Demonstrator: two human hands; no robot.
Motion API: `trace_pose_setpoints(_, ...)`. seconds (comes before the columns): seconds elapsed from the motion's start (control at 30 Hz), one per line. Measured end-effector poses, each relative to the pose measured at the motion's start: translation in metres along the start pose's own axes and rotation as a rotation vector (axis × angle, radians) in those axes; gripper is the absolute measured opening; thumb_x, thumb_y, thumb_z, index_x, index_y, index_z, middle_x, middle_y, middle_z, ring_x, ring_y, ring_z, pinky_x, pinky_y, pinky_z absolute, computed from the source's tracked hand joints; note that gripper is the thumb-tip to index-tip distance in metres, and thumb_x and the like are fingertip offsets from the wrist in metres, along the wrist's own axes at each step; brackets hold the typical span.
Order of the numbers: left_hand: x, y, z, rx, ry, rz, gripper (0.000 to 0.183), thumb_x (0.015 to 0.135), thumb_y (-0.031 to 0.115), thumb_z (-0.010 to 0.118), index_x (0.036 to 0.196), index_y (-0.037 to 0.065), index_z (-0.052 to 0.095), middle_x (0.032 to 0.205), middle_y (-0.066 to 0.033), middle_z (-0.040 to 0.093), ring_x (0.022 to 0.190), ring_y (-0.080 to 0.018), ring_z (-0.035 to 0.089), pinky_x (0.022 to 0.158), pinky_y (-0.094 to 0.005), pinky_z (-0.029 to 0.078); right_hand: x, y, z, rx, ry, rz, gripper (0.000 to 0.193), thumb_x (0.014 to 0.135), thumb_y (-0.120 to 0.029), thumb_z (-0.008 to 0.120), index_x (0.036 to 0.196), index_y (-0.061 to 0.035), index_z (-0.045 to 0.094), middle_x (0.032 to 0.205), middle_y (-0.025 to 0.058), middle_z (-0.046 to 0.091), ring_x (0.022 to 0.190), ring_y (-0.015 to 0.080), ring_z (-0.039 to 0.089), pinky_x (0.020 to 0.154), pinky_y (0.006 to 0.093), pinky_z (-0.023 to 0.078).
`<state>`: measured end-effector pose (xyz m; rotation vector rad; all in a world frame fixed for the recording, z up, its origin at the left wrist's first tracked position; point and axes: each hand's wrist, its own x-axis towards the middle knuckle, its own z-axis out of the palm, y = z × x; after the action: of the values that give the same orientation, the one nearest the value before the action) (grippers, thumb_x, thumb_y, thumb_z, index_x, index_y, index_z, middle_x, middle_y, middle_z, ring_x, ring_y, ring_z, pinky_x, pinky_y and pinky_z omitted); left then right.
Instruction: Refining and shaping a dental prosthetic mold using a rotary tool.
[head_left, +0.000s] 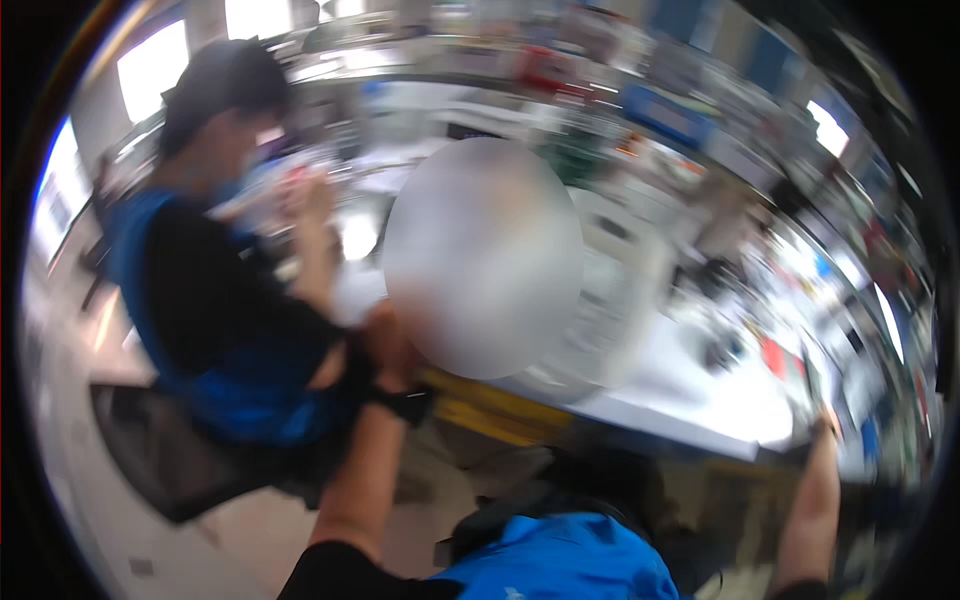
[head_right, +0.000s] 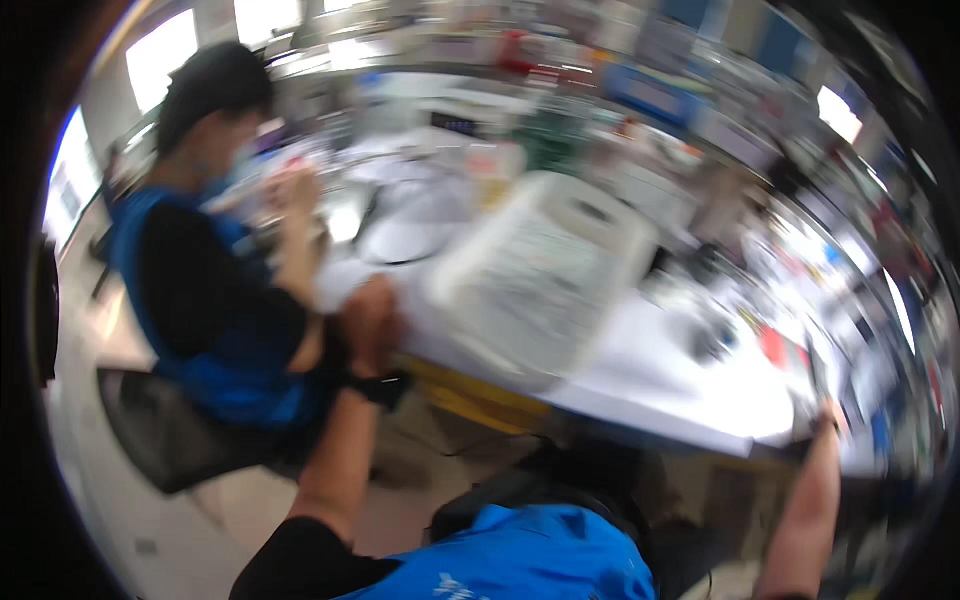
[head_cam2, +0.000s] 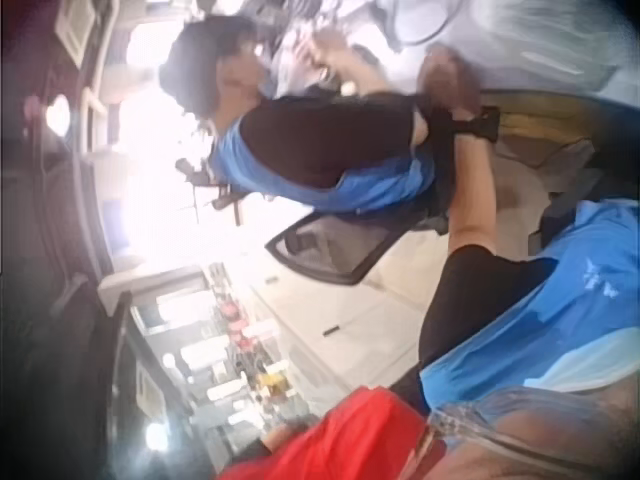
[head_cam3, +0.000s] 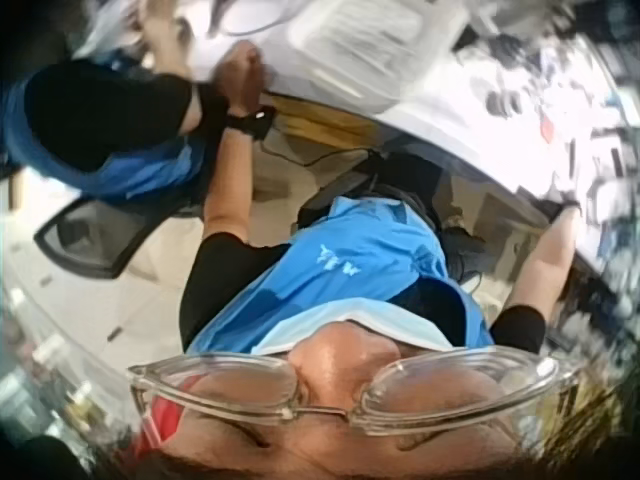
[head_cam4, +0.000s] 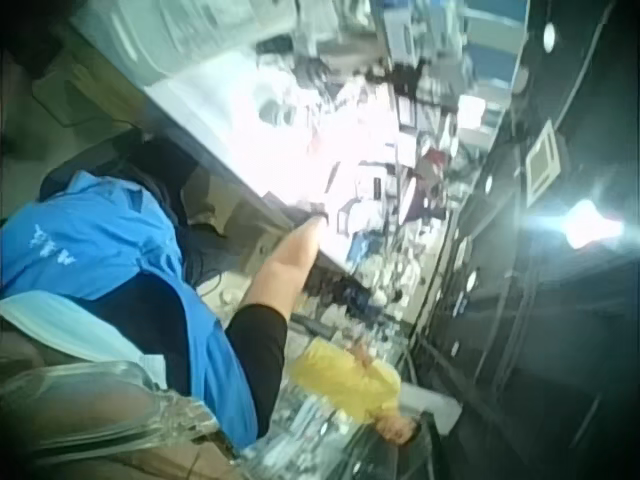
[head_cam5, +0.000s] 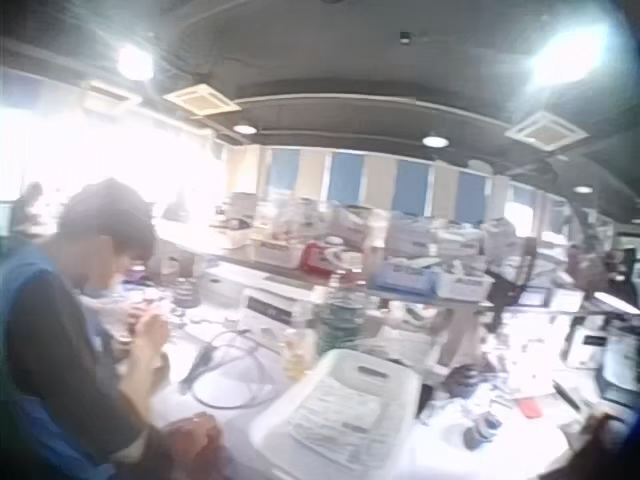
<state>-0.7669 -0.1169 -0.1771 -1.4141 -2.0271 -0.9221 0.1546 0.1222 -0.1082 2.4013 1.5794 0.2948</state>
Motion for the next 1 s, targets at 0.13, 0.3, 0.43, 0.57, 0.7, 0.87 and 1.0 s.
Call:
trace_pose_setpoints(0.13, -0.003, 0.001, 0.009, -0.342, -0.054, -0.062, 0.045, 0.104, 0.037, 0.044, 0.073, 0.003, 0.045, 0.068, -0.0172, 0.047, 0.063, -0.0348, 0.048, 0.062, -0.0495, 0.038, -0.026, -0.014, 0.004, 0.074, 0.007, 0.166, 0.030, 0.096, -0.027, 0.058, 0.115, -0.0145, 0.077, 0.119, 0.0046, 0.076, 0.109, 0.0272, 0.073, 0.086, 0.0471, 0.059)
trace_pose_setpoints(0.3, 0.011, 0.029, -0.003, -0.457, -0.095, -0.125, 0.043, 0.099, 0.037, 0.037, 0.074, 0.002, 0.043, 0.067, -0.0181, 0.043, 0.062, -0.0351, 0.044, 0.062, -0.0486, 0.034, -0.087, -0.026, -0.043, 0.330, 0.047, 0.481, 0.034, 0.089, -0.021, 0.059, 0.114, -0.0070, 0.076, 0.122, 0.0158, 0.073, 0.114, 0.0330, 0.070, 0.093, 0.0434, 0.055)
trace_pose_setpoints(0.43, 0.011, 0.031, -0.011, -0.447, -0.149, -0.169, 0.034, 0.094, 0.029, 0.038, 0.075, 0.001, 0.045, 0.067, -0.0171, 0.043, 0.062, -0.0345, 0.044, 0.063, -0.0469, 0.036, -0.107, -0.041, -0.069, 0.327, 0.040, 0.467, 0.033, 0.094, -0.022, 0.057, 0.119, -0.0121, 0.076, 0.126, 0.0138, 0.072, 0.118, 0.0311, 0.069, 0.096, 0.0432, 0.055)
trace_pose_setpoints(0.57, 0.004, 0.020, -0.011, -0.501, -0.129, -0.130, 0.038, 0.098, 0.029, 0.039, 0.073, 0.001, 0.043, 0.066, -0.0159, 0.042, 0.062, -0.0318, 0.043, 0.063, -0.0440, 0.035, -0.110, -0.038, -0.066, 0.449, 0.228, 0.443, 0.033, 0.085, -0.028, 0.064, 0.106, -0.0048, 0.076, 0.111, 0.0197, 0.075, 0.108, 0.0370, 0.071, 0.091, 0.0466, 0.055)
trace_pose_setpoints(0.7, -0.028, 0.016, -0.003, -0.548, 0.056, -0.151, 0.060, 0.105, 0.049, 0.040, 0.081, -0.003, 0.057, 0.068, -0.0132, 0.050, 0.069, -0.0254, 0.054, 0.065, -0.0371, 0.042, -0.109, -0.032, -0.063, 0.533, 0.180, 0.404, 0.032, 0.085, -0.028, 0.061, 0.106, -0.0085, 0.077, 0.111, 0.0179, 0.075, 0.109, 0.0352, 0.070, 0.092, 0.0452, 0.054)
trace_pose_setpoints(0.87, -0.090, 0.057, 0.007, -0.935, -0.012, 0.313, 0.040, 0.092, 0.041, 0.056, 0.076, 0.006, 0.067, 0.075, -0.0092, 0.059, 0.074, -0.0234, 0.060, 0.078, -0.0392, 0.049, -0.108, -0.031, -0.064, 0.506, 0.264, 0.335, 0.030, 0.083, -0.028, 0.060, 0.100, -0.0073, 0.074, 0.100, 0.0170, 0.076, 0.100, 0.0345, 0.072, 0.085, 0.0456, 0.055)
trace_pose_setpoints(1.0, -0.070, 0.105, -0.012, -0.719, -0.338, 0.673, 0.004, 0.073, 0.017, 0.066, 0.070, 0.017, 0.063, 0.084, -0.0045, 0.064, 0.073, -0.0227, 0.062, 0.078, -0.0438, 0.049, -0.094, -0.023, -0.055, 0.426, 0.090, 0.255, 0.032, 0.084, -0.029, 0.063, 0.105, -0.0078, 0.075, 0.105, 0.0175, 0.076, 0.103, 0.0345, 0.072, 0.088, 0.0450, 0.055)
